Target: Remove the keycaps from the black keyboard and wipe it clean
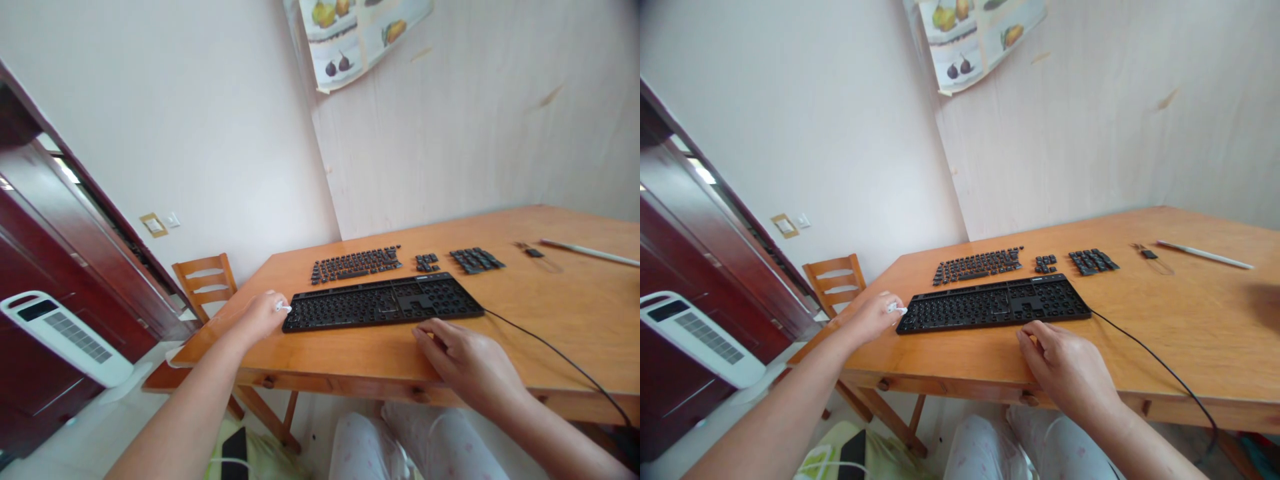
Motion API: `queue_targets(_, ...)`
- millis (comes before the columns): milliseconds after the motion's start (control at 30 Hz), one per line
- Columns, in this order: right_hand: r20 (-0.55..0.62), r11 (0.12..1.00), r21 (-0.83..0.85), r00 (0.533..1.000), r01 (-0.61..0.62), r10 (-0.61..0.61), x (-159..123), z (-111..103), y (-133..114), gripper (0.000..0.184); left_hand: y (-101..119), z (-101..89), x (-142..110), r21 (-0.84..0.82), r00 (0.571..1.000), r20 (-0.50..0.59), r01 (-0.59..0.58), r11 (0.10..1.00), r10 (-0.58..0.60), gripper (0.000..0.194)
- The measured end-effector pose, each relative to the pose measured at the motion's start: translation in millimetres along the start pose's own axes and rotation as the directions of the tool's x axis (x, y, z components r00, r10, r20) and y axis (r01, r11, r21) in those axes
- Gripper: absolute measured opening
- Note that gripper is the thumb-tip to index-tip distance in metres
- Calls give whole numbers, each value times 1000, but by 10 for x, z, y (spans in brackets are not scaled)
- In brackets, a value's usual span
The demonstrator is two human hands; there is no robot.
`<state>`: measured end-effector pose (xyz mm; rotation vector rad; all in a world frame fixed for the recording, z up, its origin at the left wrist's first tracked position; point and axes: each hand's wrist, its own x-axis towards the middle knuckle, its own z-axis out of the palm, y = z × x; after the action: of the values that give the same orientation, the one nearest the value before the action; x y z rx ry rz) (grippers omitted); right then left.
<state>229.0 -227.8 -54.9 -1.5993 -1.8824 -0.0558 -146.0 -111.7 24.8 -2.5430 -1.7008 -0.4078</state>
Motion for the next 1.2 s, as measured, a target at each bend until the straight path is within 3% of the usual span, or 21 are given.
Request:
queue_targets(233,8,1000,2,1000,20,-20,-14,28,31,28,-42,99,68,38,996,87,-3,999,0,14)
queue_targets(500,10,1000,11,1000,10,-11,-16,36,48,26,43,88,52,63,982,178,-78,995,66,18)
queue_targets(700,8,1000,25,1000,0,0,-19,41,47,26,-57,55,72,-86,974,224,24,996,-4,16)
queue_targets(800,29,999,33,1000,-7,6,-17,29,36,26,-94,-1,25,-106,983,185,40,994,-20,19)
queue_targets(1000,18,1000,21,1000,-10,9,-15,39,44,27,116,-52,-66,-47,982,174,-62,997,70,17)
queue_targets(1200,10,1000,13,1000,-8,7,-16,28,33,28,321,11,-65,131,977,210,-54,990,26,18)
